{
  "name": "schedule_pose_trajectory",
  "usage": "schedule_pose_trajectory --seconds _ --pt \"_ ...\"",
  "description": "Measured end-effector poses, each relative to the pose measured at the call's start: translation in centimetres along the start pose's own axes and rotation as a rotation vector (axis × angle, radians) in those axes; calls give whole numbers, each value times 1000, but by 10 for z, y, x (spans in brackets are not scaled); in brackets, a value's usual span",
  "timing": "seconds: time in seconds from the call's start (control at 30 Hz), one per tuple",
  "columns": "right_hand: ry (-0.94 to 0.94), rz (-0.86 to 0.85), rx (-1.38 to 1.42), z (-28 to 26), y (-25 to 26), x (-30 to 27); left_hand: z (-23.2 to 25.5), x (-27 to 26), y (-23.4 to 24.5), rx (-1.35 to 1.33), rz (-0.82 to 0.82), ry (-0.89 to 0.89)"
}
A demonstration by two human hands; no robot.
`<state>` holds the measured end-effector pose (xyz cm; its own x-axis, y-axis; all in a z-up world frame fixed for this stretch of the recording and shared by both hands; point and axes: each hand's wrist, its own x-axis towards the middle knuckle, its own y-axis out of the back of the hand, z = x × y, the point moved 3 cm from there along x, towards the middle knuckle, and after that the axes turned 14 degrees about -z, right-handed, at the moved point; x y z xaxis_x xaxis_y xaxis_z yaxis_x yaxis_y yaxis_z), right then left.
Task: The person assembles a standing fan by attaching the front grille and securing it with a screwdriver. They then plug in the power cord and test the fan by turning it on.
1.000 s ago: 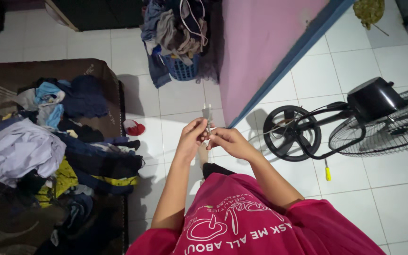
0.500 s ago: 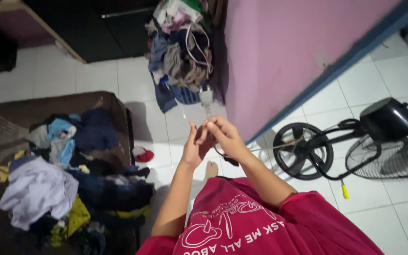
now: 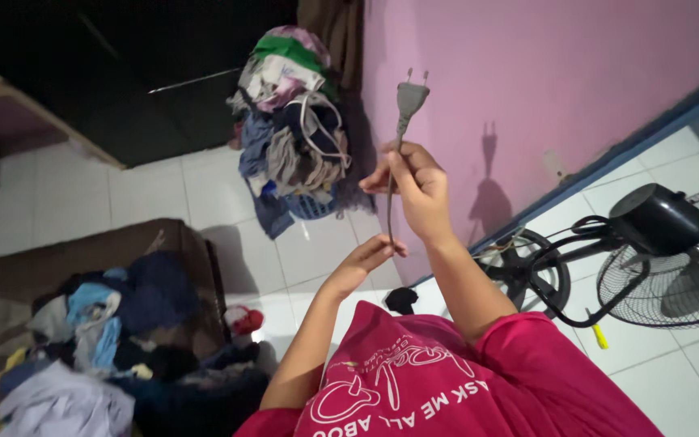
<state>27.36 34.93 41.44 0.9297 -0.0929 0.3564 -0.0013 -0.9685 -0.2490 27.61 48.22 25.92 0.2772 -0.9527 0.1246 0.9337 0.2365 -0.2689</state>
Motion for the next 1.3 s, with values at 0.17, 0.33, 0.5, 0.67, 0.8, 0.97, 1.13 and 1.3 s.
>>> schedule_pose_trajectory --seconds 0.17,0.33,0.5,0.67,0.8,0.97,1.13,1.3 --pt "67 57 -154 -23 12 28 -23 20 18 33 -65 32" --pt "74 128 -206 -39 23 47 -42 36 42 -65 -63 -34" --pt "127 243 -306 -53 31 68 -41 50 64 -176 -47 -128" --pt "163 342 -407 -60 28 97 -15 71 89 -273 -86 -118" --pt "246 417 -516 -64 27 126 10 85 115 -211 -154 -51" --pt "325 493 -619 -79 28 164 39 120 147 -294 -264 -52" --pt "381 610 -713 -99 29 197 74 149 172 -166 -319 -23" --pt "336 751 -852 -118 25 217 101 171 190 -241 -420 -12"
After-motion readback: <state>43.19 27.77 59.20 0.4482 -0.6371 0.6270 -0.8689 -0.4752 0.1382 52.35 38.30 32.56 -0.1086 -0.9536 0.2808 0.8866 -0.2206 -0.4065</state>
